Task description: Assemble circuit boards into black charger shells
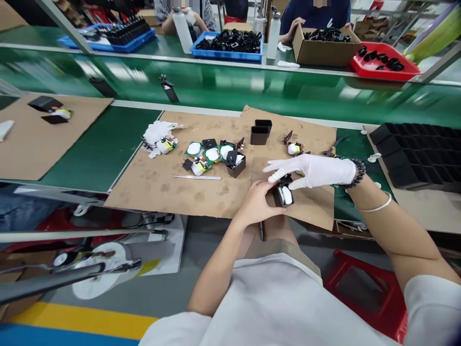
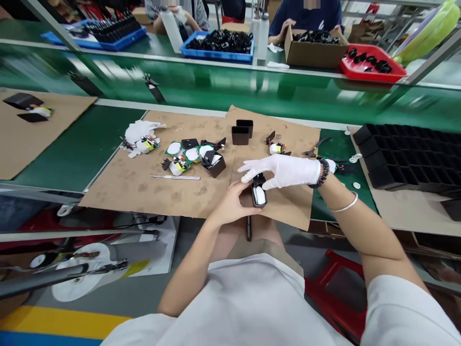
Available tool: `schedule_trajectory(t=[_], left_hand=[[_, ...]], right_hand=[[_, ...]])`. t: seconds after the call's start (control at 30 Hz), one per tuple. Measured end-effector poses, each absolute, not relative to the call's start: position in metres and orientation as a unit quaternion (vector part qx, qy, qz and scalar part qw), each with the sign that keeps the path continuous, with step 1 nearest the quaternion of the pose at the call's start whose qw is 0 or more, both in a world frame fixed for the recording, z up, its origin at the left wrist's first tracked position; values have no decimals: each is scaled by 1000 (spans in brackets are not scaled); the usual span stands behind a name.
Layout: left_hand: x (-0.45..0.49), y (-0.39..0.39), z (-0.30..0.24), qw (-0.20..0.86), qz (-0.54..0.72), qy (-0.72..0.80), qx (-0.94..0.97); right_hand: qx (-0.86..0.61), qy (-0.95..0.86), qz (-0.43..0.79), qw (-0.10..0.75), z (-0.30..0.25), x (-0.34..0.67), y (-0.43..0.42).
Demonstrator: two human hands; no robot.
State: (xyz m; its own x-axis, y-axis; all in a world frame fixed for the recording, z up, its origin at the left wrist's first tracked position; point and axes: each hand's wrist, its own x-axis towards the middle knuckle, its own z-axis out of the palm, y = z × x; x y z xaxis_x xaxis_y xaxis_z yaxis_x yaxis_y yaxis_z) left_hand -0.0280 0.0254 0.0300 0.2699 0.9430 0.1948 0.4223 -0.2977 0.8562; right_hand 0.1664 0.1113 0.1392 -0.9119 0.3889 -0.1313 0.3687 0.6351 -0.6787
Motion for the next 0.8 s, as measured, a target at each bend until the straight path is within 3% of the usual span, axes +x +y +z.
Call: schedule_trajectory(t=[0.27, 0.47, 0.6, 0.8], left_hand=[[-32, 25, 30, 379, 382, 466, 703], [-11, 15, 29, 289, 436, 506, 686], [5, 7, 27, 216, 451, 554, 665], [10, 7, 25, 158, 461, 545, 682]], right_hand=[[-309, -893, 309, 107, 136, 176, 102], [-494, -830, 148, 212, 123, 170, 56], [-461, -850, 13, 256, 105, 161, 25], [-439, -852, -75, 278, 94, 160, 12]])
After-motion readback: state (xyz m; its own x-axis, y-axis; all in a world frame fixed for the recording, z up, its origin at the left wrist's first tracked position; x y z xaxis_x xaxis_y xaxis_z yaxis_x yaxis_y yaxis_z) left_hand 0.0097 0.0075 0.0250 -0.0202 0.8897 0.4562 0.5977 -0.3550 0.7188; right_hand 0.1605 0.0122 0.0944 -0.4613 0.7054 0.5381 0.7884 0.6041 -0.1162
